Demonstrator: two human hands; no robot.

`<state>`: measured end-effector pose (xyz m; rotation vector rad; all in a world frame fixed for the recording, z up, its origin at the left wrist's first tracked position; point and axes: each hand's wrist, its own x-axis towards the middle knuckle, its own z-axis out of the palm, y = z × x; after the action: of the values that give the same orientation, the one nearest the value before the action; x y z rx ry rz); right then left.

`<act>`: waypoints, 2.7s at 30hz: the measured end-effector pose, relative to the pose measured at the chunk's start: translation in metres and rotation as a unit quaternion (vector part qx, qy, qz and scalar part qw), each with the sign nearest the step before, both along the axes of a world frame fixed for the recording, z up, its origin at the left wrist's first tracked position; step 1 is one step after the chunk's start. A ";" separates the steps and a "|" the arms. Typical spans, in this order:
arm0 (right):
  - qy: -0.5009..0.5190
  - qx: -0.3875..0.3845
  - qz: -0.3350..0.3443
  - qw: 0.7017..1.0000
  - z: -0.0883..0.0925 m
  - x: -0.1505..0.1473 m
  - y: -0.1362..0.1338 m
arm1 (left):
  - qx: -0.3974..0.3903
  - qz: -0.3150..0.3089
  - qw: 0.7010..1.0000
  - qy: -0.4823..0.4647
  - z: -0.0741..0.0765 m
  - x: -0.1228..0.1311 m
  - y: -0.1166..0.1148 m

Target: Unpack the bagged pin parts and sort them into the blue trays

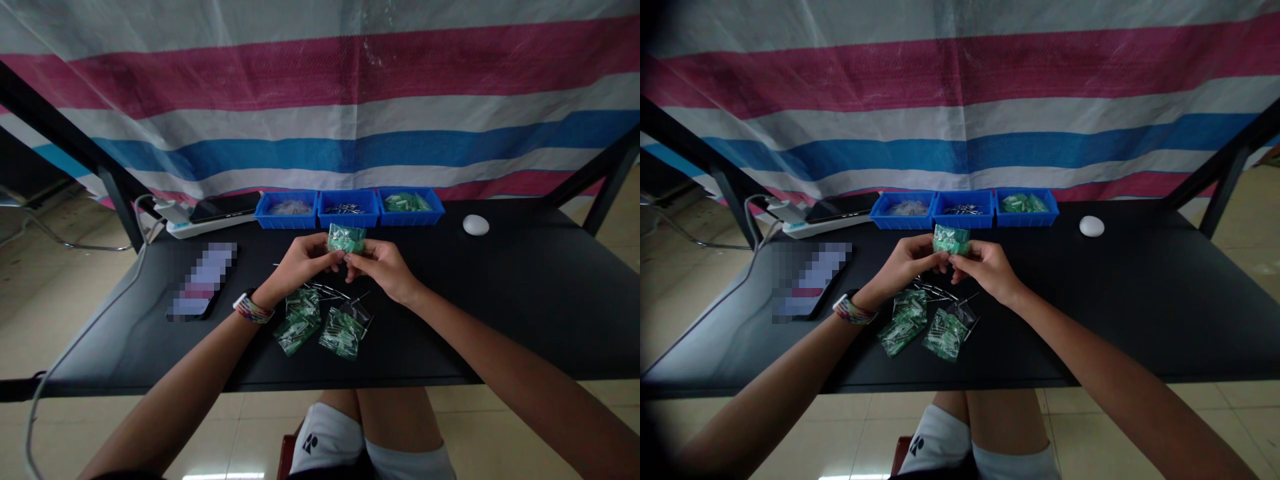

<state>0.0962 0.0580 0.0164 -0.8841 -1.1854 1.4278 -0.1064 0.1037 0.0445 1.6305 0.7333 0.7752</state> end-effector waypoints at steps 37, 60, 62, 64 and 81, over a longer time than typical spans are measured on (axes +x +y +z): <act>-0.018 0.031 -0.026 0.999 0.001 0.000 0.000 | -0.032 -0.043 0.998 -0.033 -0.004 0.001 0.000; -0.172 0.213 -0.361 0.892 0.015 0.070 0.038 | -0.016 -0.049 0.998 -0.031 -0.007 -0.001 -0.001; -0.284 0.260 -0.453 0.804 0.016 0.103 0.053 | -0.013 -0.049 0.998 -0.030 -0.006 -0.001 -0.002; -0.393 0.280 -0.498 0.720 0.012 0.127 0.065 | -0.012 -0.050 0.998 -0.029 -0.006 0.000 -0.003; -0.537 0.294 -0.340 0.714 0.005 0.084 0.039 | 0.006 0.005 0.999 -0.031 -0.003 0.001 0.001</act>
<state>0.1801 0.0969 0.0218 -1.5025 -1.7080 -0.2364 -0.1057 0.1044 0.0411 1.6078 0.6935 0.8356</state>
